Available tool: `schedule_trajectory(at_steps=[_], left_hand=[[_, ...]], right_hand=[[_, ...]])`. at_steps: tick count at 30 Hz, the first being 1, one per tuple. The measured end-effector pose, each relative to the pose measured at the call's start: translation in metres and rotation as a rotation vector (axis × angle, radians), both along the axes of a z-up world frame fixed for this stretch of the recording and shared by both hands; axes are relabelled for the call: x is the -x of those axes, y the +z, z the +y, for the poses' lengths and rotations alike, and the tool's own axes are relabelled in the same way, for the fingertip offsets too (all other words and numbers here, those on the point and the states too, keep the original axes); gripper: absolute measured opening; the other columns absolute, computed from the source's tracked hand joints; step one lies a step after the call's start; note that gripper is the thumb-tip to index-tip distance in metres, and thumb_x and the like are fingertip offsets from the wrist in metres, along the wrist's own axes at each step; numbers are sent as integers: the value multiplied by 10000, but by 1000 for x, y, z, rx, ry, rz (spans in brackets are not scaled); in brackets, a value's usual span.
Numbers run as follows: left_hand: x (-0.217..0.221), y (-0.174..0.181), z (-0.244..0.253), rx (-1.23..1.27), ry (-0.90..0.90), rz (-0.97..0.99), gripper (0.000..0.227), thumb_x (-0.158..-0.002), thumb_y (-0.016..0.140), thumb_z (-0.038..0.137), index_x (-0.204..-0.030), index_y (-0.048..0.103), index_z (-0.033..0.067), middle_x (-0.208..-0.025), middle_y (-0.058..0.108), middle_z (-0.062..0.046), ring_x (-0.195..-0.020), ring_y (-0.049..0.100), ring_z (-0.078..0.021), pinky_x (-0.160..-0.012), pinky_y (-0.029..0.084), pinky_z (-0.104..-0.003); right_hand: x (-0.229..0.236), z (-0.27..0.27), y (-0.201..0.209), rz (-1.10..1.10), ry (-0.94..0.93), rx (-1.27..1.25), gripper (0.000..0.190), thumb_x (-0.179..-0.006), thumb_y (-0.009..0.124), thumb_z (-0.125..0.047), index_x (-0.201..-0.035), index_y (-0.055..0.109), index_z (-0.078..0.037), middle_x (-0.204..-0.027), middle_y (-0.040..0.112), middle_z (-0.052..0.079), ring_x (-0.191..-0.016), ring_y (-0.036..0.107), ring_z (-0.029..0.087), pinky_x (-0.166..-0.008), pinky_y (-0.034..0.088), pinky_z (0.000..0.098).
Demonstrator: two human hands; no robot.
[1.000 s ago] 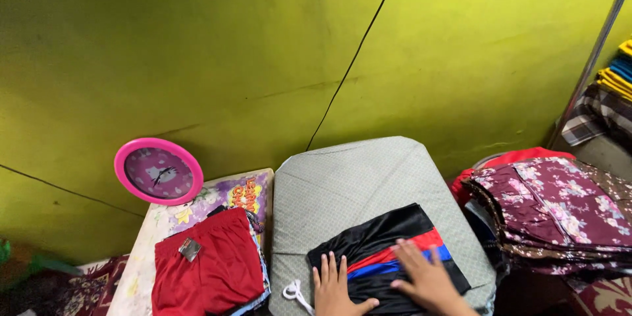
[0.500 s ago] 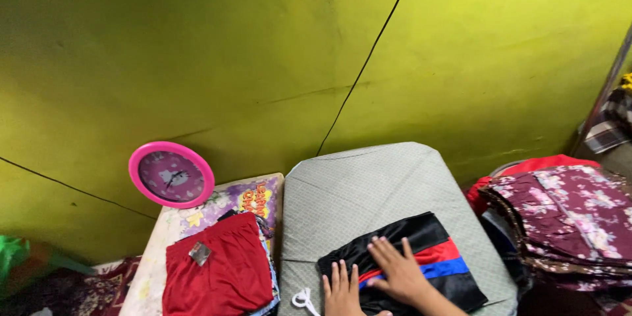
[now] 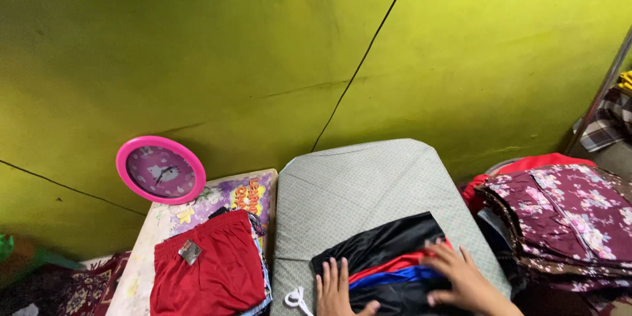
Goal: Folding pairs of shorts on a flat surface.
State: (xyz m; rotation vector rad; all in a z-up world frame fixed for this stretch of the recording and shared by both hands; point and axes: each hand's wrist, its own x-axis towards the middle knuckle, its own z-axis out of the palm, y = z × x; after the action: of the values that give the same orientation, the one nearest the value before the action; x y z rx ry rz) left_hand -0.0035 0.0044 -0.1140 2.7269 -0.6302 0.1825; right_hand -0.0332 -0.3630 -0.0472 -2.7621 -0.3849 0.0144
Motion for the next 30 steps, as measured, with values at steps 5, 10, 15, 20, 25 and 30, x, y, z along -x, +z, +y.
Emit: schedule_trajectory(at_steps=[5,10,15,20,25,30], left_hand=[[17,44,5,317,-7,70,1139,-887,318,834,-1612,84,-13,-1659,146,-318,-1541,74,-513,-1180,63,-688],[13,23,10,499,-66,-16,1086,-933,387,760,-1600,81,-39,-1664,154,-318,-1524,128,-558,-1173,155,-702],[10,14,8,475,39,-123,1183,-870,335,857,-1601,97,-42,-1639,202,-342,-1503,184,-571,-1142,190,-731],[5,11,10,505,27,-346,1179,-880,373,836,-1593,131,-71,-1616,197,-404,-1477,258,-592,-1162,263,-666],[1,8,14,493,-27,-447,1232,-860,469,840,-1609,87,-60,-1608,74,-473,-1482,206,-628,-1183,210,-677],[16,41,-6,121,126,0,952,-777,812,684,-1465,531,88,-1618,256,-265,-1510,87,-533,-1159,127,-691]], right_hand=[[57,-66,-96,-105,98,-32,614,-674,961,-546,-1221,742,-375,-1468,545,-71,-1378,469,196,-1092,349,530],[69,-70,-89,-221,-137,-143,362,-730,804,-256,-1045,849,-429,-1305,697,-67,-1109,747,164,-889,613,301],[40,24,3,-264,-679,-97,242,-856,680,-352,-1071,790,-373,-1198,749,-125,-927,766,197,-792,611,339],[21,148,89,-375,23,-581,282,-840,668,-64,-1082,783,-149,-1349,680,93,-1196,688,262,-980,557,354],[15,166,45,-160,422,-809,446,-904,617,-8,-1346,641,-63,-1517,523,202,-1401,537,345,-1103,463,407],[13,122,-4,-92,-117,-96,776,-954,555,-607,-1584,325,-218,-1680,289,-21,-1562,201,220,-1212,119,584]])
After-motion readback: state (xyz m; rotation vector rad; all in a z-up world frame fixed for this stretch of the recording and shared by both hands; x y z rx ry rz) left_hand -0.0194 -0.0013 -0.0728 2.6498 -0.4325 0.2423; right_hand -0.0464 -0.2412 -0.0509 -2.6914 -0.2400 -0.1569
